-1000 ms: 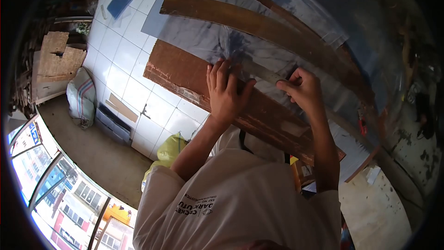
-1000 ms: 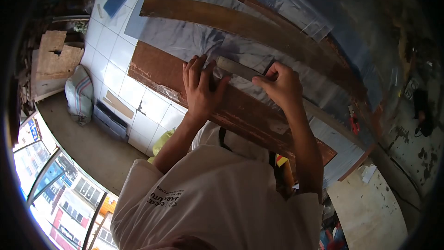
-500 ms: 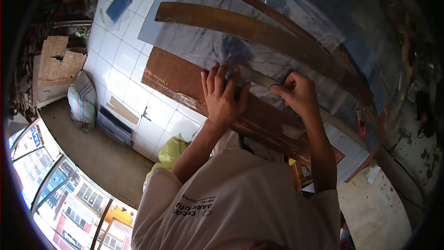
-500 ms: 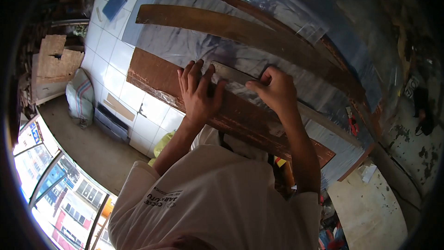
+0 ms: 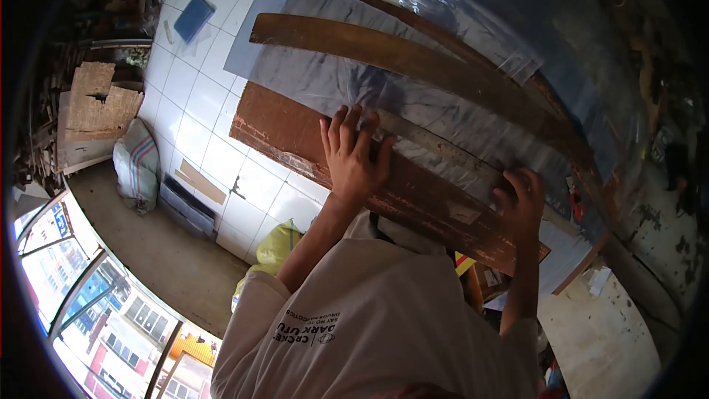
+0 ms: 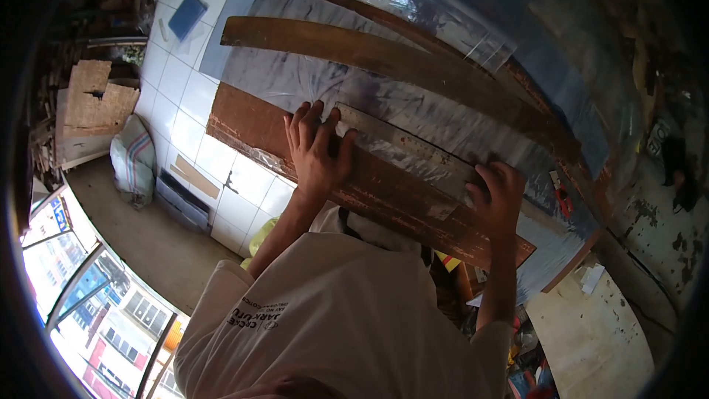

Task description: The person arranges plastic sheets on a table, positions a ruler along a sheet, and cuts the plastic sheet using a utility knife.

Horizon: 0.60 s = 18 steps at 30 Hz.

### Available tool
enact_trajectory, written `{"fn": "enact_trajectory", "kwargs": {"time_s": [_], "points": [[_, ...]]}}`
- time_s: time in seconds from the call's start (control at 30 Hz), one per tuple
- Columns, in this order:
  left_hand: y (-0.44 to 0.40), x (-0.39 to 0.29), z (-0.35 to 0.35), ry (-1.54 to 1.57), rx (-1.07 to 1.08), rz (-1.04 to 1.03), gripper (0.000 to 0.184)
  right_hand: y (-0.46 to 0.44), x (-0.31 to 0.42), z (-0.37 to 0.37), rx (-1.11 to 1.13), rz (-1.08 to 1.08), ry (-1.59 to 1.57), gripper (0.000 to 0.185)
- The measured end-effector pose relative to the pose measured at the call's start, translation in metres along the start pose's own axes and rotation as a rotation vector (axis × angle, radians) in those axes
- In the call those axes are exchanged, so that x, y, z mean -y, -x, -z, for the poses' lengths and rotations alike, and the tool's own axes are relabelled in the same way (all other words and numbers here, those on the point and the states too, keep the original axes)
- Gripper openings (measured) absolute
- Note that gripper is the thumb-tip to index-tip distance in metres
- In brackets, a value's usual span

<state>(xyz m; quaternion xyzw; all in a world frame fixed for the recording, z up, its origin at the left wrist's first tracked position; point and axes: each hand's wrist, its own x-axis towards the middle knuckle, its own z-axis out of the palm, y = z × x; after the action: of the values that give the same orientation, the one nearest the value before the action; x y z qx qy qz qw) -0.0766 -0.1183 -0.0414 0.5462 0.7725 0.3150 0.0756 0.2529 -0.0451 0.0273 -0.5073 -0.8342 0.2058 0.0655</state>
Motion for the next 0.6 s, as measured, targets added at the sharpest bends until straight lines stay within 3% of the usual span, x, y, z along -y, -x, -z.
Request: {"fn": "enact_trajectory", "kwargs": {"time_s": [0.1,0.6], "points": [[0.002,0.002,-0.001,0.006,0.0,-0.004,0.045,0.019,-0.02,-0.012,-0.2,0.127,0.111,0.03],[0.002,0.004,0.0,0.034,-0.022,-0.014,0.052,0.027,-0.025,-0.035,-0.338,0.196,0.141,0.027]]}}
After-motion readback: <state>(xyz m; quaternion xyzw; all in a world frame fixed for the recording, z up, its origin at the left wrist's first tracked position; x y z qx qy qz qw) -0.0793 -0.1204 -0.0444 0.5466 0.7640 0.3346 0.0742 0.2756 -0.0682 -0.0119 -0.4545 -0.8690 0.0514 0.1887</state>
